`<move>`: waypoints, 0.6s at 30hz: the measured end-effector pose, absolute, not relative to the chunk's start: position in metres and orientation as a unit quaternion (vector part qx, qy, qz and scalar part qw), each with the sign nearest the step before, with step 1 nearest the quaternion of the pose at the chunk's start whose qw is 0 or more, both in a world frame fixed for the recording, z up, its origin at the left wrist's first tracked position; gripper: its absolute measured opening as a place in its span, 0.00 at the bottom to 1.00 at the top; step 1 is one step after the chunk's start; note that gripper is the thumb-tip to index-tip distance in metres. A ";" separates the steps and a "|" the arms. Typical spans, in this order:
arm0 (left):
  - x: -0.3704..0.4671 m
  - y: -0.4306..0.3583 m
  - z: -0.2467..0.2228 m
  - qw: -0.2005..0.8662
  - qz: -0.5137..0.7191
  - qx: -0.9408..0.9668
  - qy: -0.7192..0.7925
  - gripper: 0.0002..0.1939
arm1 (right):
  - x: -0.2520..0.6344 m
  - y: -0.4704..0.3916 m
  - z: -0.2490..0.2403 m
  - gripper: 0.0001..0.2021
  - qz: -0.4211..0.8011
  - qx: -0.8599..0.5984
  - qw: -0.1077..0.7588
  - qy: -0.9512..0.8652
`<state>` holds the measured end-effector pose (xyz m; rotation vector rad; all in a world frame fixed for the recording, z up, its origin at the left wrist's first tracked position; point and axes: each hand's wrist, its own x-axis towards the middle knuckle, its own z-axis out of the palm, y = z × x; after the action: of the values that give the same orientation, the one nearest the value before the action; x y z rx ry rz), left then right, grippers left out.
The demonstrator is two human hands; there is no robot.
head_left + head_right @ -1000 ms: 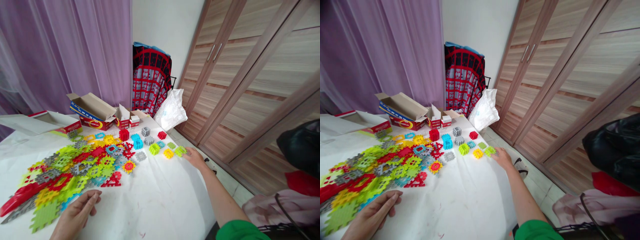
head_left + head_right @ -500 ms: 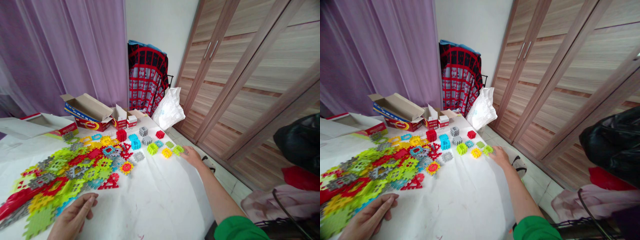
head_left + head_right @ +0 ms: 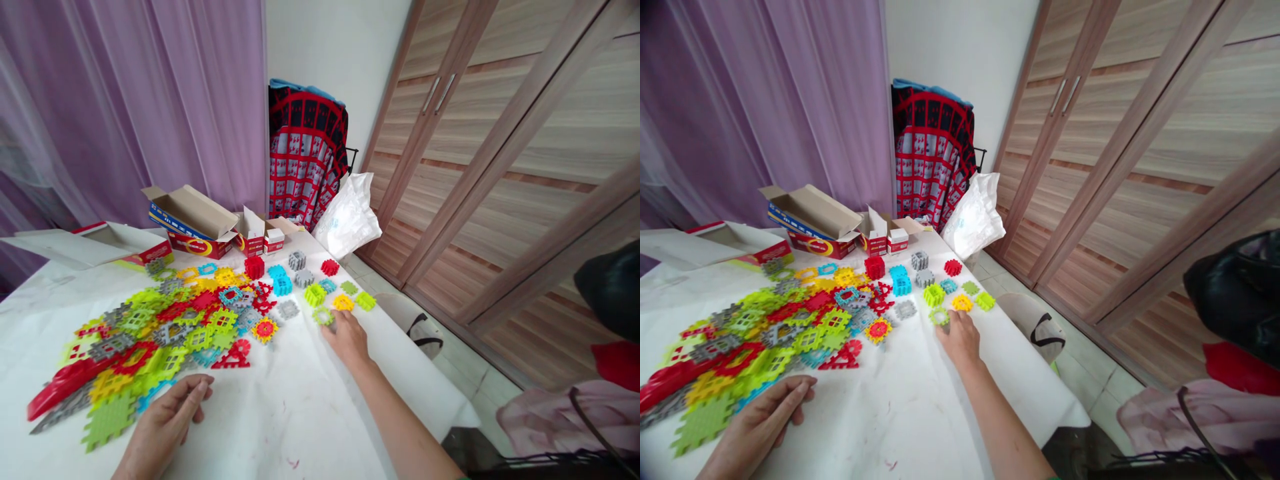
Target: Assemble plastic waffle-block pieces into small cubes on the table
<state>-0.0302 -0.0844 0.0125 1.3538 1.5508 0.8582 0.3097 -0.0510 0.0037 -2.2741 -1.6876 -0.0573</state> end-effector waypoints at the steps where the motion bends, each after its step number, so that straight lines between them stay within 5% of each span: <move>1: -0.030 -0.084 0.013 0.442 0.345 0.543 0.625 0.36 | 0.309 -0.050 0.004 0.18 -0.026 -0.795 0.146 -0.589; 18: -0.030 -0.083 0.009 0.456 0.345 0.528 0.628 0.38 | 0.308 -0.050 0.004 0.17 -0.027 -0.801 0.144 -0.580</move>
<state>-0.0301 -0.0826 0.0089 1.3030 1.5478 0.8521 0.3076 -0.0502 0.0039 -2.3084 -1.6725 -0.0770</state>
